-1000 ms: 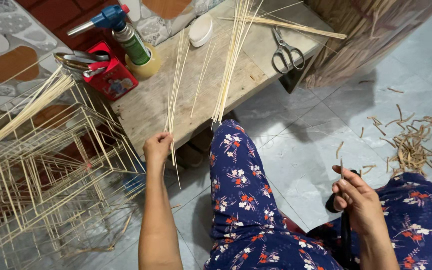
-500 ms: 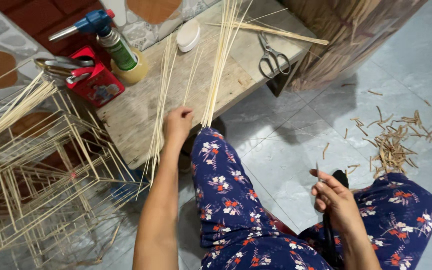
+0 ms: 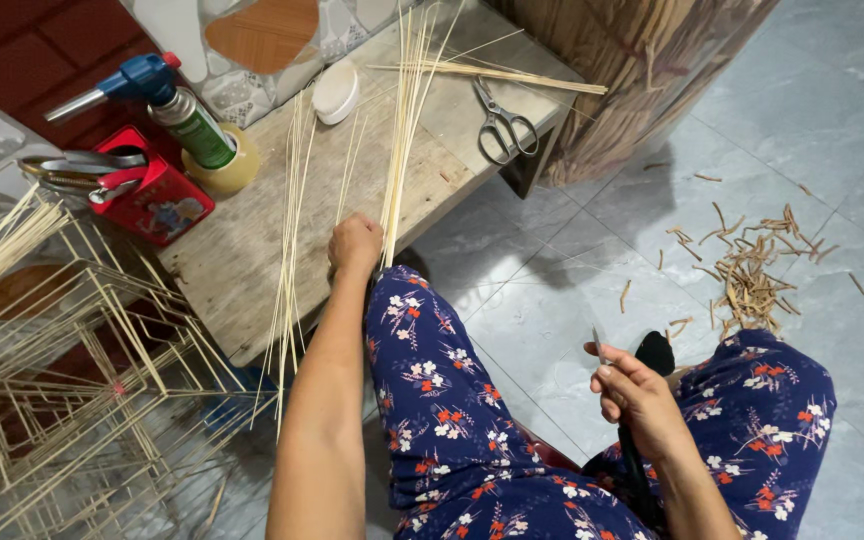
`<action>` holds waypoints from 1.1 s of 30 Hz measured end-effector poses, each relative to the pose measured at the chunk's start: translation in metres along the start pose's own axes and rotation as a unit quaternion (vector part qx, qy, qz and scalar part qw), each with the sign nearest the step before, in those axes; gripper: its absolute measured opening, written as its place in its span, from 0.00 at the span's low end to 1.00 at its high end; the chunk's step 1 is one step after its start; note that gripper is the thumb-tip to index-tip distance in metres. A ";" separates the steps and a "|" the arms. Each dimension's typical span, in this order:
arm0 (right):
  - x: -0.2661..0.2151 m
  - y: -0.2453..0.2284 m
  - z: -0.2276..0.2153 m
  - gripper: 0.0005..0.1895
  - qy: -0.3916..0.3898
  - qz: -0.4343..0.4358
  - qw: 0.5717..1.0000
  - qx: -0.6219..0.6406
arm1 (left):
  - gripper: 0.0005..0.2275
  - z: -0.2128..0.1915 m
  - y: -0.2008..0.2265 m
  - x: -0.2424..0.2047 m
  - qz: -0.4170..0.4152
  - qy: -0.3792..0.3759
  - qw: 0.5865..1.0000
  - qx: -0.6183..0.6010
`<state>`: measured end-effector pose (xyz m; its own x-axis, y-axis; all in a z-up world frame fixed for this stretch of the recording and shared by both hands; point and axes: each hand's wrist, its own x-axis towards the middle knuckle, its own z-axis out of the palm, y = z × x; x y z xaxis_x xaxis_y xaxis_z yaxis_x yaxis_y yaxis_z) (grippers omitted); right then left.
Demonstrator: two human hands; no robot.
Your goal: The person sits on the floor and uses a knife to sharpen the ends of thin wooden sticks one by one. Shavings fall onto the floor as each stick is worked. The person occasionally places finished sticks on a nearby wooden table.
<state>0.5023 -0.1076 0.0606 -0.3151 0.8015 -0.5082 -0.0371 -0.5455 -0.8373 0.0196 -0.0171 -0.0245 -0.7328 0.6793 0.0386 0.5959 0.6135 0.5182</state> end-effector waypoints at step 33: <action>-0.017 0.077 -0.026 0.26 -0.089 0.062 0.990 -0.088 | 0.13 -0.181 0.161 -0.290 0.271 -0.293 0.692 -0.602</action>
<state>0.5290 -0.1563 -0.0003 -0.4696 0.6666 -0.5789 0.1727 -0.5737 -0.8006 0.2686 -0.1886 0.2026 -0.0398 0.9411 0.3359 -0.2330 -0.3356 0.9127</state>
